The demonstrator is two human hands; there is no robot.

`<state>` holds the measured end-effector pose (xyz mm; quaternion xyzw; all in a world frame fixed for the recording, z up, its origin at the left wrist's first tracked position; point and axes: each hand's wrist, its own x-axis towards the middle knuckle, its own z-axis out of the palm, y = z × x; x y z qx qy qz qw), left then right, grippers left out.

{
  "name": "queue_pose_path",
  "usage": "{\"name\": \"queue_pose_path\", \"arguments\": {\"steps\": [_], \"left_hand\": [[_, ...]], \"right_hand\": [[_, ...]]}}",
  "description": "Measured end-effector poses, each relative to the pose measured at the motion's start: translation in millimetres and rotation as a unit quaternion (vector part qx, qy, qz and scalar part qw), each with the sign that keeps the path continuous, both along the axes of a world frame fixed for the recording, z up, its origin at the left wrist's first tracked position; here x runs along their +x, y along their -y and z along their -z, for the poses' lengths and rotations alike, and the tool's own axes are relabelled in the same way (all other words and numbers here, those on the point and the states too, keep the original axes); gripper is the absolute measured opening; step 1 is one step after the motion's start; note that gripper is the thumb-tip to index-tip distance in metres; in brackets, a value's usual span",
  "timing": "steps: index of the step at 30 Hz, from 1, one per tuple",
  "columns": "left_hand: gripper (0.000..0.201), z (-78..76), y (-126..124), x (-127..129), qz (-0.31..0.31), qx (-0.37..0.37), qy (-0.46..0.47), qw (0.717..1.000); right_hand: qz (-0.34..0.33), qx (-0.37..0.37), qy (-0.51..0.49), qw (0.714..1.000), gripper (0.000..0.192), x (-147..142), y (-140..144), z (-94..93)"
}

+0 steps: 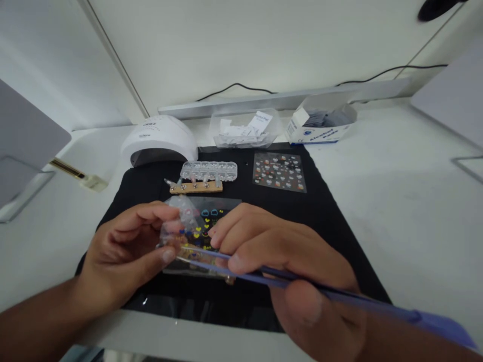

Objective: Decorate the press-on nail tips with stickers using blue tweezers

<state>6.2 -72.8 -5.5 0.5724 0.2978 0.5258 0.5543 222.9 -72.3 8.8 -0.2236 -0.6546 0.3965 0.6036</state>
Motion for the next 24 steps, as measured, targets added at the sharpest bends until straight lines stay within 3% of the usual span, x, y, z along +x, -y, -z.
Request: {"name": "queue_pose_path", "arguments": {"steps": [5, 8, 13, 17, 21, 24], "left_hand": [[0.036, -9.0, -9, -7, -0.077, -0.011, 0.008, 0.997], [0.026, -17.2, -26, -20, -0.165, 0.048, 0.04, 0.984], [0.03, -25.9, -48, -32, -0.234, 0.1, 0.087, 0.963], [0.029, -22.6, -50, -31, -0.244, 0.106, 0.087, 0.96], [0.025, -16.7, -41, -27, -0.244, 0.09, 0.069, 0.963], [0.024, -12.0, -29, -23, -0.202, 0.07, 0.036, 0.976]], "right_hand": [[0.022, -0.073, -0.032, 0.997, 0.036, -1, -2, -5.3], [0.054, -0.056, -0.057, 0.995, 0.037, 3, -10, -2.9], [0.045, -0.039, -0.067, 0.996, 0.033, 9, -25, 5.1], [0.032, -0.018, -0.068, 0.997, 0.034, 9, -26, 6.9], [0.068, -0.052, -0.07, 0.994, 0.035, 8, -20, 9.7], [0.046, -0.076, -0.06, 0.994, 0.036, 9, -15, 12.9]]}}
